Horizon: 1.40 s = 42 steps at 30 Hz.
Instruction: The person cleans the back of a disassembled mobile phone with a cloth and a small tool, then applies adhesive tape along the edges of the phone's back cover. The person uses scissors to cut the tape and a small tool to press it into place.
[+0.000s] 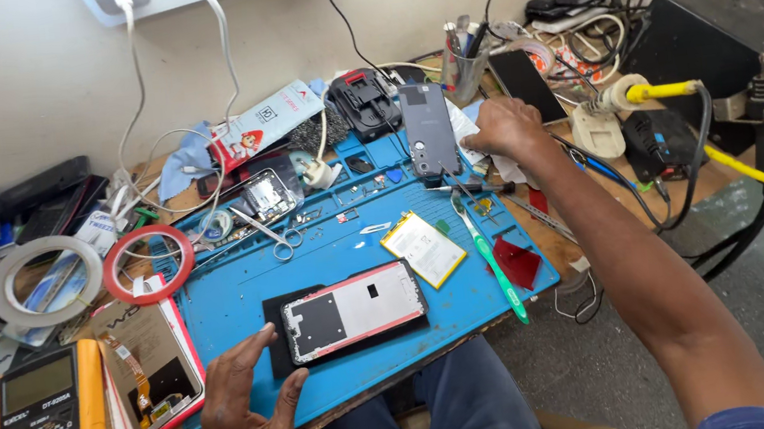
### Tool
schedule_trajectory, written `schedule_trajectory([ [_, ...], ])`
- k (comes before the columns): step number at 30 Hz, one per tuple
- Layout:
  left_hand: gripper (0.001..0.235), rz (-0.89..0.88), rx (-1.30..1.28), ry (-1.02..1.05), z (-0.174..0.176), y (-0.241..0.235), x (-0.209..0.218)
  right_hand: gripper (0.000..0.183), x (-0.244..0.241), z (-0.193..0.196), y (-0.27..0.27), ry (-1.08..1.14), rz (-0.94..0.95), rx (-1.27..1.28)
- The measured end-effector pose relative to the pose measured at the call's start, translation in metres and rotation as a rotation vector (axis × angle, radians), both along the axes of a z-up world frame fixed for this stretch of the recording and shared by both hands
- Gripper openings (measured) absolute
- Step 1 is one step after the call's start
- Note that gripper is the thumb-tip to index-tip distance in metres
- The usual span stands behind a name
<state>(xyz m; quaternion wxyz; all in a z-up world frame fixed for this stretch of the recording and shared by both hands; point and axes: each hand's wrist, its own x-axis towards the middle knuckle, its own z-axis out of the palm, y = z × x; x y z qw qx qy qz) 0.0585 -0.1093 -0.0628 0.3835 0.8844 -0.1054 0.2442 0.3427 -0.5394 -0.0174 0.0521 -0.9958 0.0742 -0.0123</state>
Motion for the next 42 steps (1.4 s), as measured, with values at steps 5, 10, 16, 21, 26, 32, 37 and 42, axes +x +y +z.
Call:
schedule_trajectory([
  [5, 0.062, -0.025, 0.026, 0.034, -0.004, 0.001, 0.003, 0.032, -0.003, 0.018, -0.014, -0.199, -0.056, 0.131],
  [10, 0.053, -0.067, -0.014, -0.037, 0.016, -0.004, 0.003, 0.025, -0.071, 0.062, -0.021, -0.69, 0.099, 0.069],
  [16, 0.052, -0.408, -0.004, -0.268, 0.086, -0.036, 0.035, 0.019, -0.168, 0.119, 0.06, -0.362, 0.323, 0.406],
  [21, 0.029, -0.615, -0.13, -0.203, 0.1, -0.075, 0.112, 0.016, -0.209, 0.139, 0.132, -0.247, 0.584, 0.492],
  [26, 0.01, -0.622, -0.408, -0.384, 0.097, -0.07, 0.14, 0.01, -0.188, 0.125, 0.147, -0.397, 0.717, 0.879],
  [32, 0.011, -0.614, -0.637, -0.119, 0.081, -0.044, 0.146, 0.008, -0.15, 0.084, 0.178, -0.839, 0.988, 0.424],
  [37, 0.017, -0.756, -0.907, -0.015, 0.043, -0.027, 0.159, 0.009, -0.139, 0.073, 0.189, -0.752, 0.926, 0.486],
  [42, 0.024, -0.724, -1.01, 0.012, 0.025, -0.037, 0.158, 0.021, -0.136, 0.056, 0.198, -0.227, 0.68, 0.92],
])
